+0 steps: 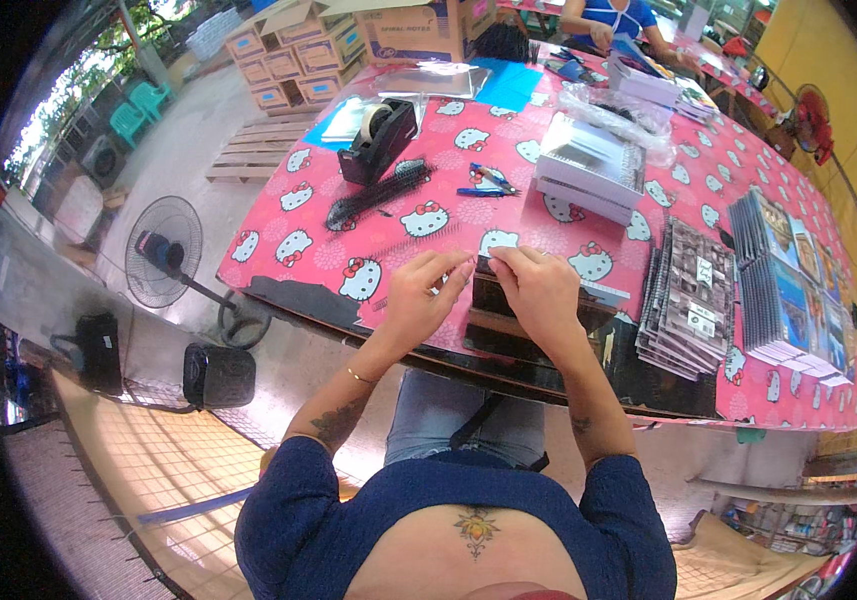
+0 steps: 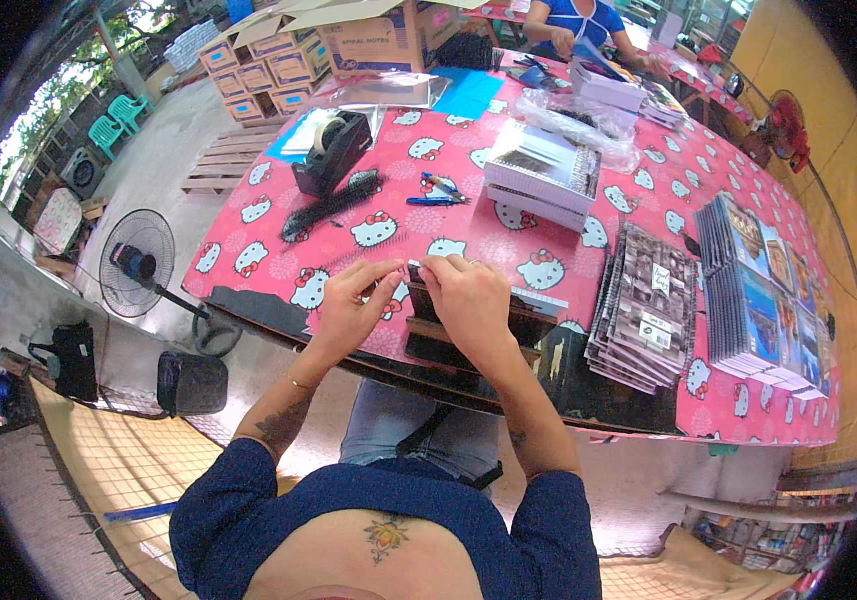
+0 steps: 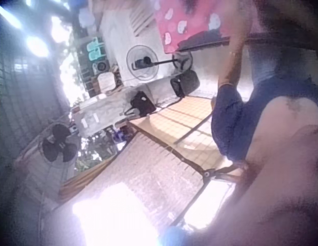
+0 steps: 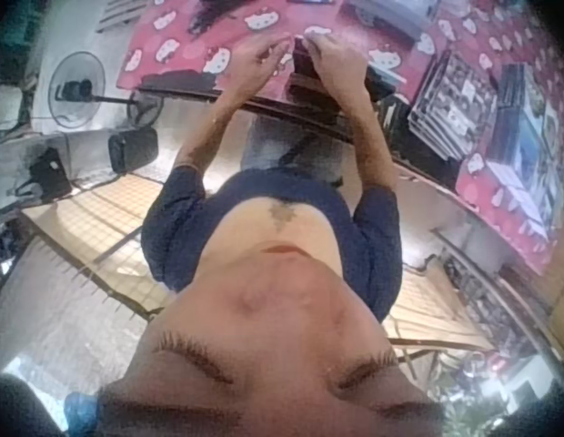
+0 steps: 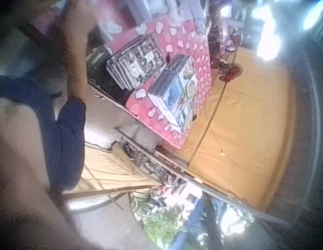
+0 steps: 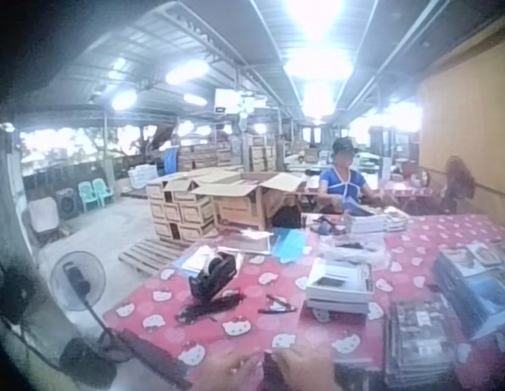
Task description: The person is inserting a spiral wire into the holes of a notebook cover and pages by hand, then placing the finished notebook onto a stack.
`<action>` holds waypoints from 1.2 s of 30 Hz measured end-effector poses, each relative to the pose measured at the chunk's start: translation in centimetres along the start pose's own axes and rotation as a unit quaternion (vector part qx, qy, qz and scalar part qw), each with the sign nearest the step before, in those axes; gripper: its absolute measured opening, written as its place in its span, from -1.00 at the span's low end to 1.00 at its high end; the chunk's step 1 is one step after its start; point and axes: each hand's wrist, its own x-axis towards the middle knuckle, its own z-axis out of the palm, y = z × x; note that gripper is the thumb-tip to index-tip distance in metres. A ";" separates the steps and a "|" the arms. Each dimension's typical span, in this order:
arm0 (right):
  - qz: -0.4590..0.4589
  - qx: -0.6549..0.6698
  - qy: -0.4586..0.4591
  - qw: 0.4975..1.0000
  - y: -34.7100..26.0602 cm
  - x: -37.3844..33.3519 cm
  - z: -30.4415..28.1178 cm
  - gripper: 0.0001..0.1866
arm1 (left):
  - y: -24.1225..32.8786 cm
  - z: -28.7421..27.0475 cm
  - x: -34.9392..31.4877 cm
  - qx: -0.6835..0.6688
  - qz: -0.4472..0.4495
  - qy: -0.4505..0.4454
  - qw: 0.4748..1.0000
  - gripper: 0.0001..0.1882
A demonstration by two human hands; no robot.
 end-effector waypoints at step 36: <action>-0.003 -0.059 -0.088 0.994 3.1 -2.6 -4.8 -0.67 | -2.4 3.8 2.1 0.402 0.171 -0.054 0.898 -0.13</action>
